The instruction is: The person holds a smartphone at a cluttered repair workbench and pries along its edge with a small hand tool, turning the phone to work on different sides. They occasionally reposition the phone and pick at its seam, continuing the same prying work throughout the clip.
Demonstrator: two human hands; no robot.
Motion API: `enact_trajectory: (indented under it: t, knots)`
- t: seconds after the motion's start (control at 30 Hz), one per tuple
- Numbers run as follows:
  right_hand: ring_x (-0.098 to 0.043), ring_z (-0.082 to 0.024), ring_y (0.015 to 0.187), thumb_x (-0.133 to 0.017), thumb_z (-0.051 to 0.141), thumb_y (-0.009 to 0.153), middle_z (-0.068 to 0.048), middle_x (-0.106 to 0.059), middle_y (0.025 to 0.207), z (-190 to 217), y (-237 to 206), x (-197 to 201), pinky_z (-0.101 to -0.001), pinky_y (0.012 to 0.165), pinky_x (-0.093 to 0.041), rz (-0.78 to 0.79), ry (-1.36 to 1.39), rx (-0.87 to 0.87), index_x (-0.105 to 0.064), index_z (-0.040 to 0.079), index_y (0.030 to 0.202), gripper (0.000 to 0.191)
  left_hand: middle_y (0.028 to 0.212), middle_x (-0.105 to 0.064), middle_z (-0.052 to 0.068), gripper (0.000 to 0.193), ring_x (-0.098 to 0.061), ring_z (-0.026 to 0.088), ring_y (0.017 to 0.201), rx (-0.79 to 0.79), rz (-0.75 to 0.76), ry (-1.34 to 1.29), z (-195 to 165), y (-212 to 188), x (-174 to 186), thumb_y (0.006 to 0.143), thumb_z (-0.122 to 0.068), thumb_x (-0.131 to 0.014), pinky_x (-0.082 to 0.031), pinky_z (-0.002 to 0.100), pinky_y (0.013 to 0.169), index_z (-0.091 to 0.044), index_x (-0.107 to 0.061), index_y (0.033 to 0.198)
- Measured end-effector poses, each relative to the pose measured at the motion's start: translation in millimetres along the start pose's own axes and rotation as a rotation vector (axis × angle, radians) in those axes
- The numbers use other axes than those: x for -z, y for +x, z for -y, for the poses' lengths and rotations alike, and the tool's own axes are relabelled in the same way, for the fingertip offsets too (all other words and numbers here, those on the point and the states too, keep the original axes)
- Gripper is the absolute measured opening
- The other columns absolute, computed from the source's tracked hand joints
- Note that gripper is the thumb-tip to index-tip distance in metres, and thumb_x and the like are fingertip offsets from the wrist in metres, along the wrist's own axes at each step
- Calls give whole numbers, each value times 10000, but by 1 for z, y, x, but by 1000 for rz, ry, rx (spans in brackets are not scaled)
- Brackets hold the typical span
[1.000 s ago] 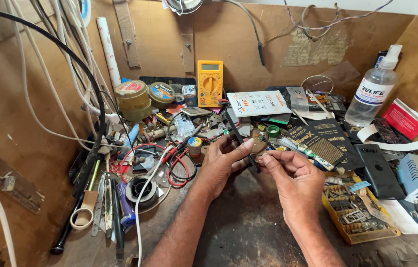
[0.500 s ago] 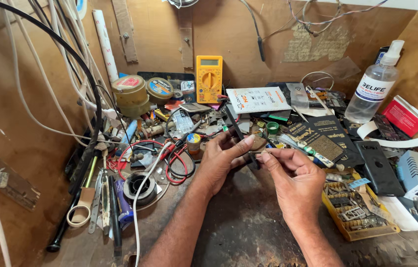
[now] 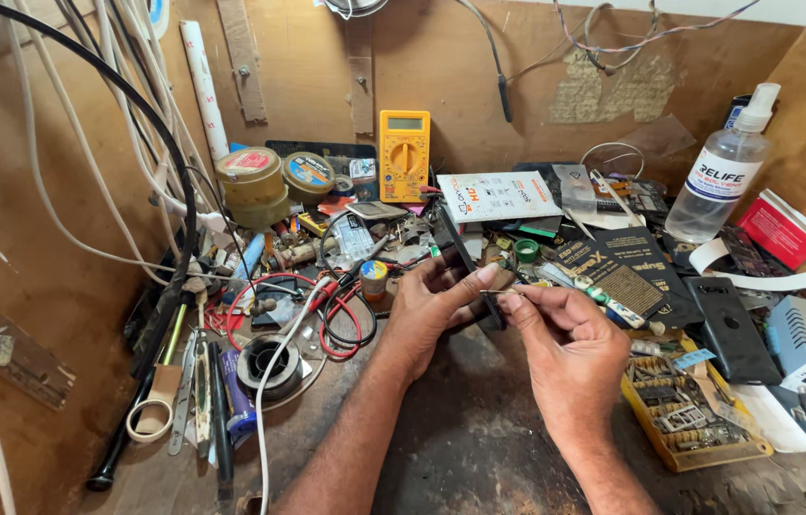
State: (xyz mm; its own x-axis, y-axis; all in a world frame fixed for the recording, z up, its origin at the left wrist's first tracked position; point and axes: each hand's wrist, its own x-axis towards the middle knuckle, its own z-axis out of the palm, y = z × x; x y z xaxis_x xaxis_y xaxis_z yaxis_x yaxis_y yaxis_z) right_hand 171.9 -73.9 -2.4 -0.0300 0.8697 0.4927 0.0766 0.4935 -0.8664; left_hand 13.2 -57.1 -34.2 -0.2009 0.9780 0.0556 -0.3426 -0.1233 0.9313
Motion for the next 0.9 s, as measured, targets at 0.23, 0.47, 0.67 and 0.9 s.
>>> enact_trajectory:
  t: [0.23,0.47,0.67,0.9]
  knots:
    - [-683,-53,820,-757,27,934,-65,-779,917,-1,-4,-3,-198,727,-540,-24,-75,81,-742,-30,1037,119,1028,-722,27,608,-697,114,912,-8,17,-52,0,1,-2,745,-373,-856,-603,302,761,-30,-661,1207]
    - [-718,-66,846,-761,-9,917,-60,-785,931,7,-8,-4,-212,731,-586,-34,-251,240,-755,-16,1029,113,996,-722,24,555,-698,97,868,13,-31,-33,0,0,-4,787,-416,-826,-603,276,710,-40,-699,1175]
    - [-761,-119,921,-757,-53,886,-100,-793,985,12,-4,-3,-243,802,-595,10,-346,390,-751,-32,1016,132,934,-729,-7,474,-690,76,807,7,-66,-38,-6,-2,-6,789,-398,-830,-578,262,662,-59,-742,1108]
    - [-775,-179,902,-766,-49,882,-137,-778,977,14,-5,-3,-280,778,-595,22,-416,487,-745,-25,1010,131,868,-702,-28,429,-674,68,755,15,-127,21,-4,-3,-6,766,-382,-850,-557,259,623,-77,-767,1056]
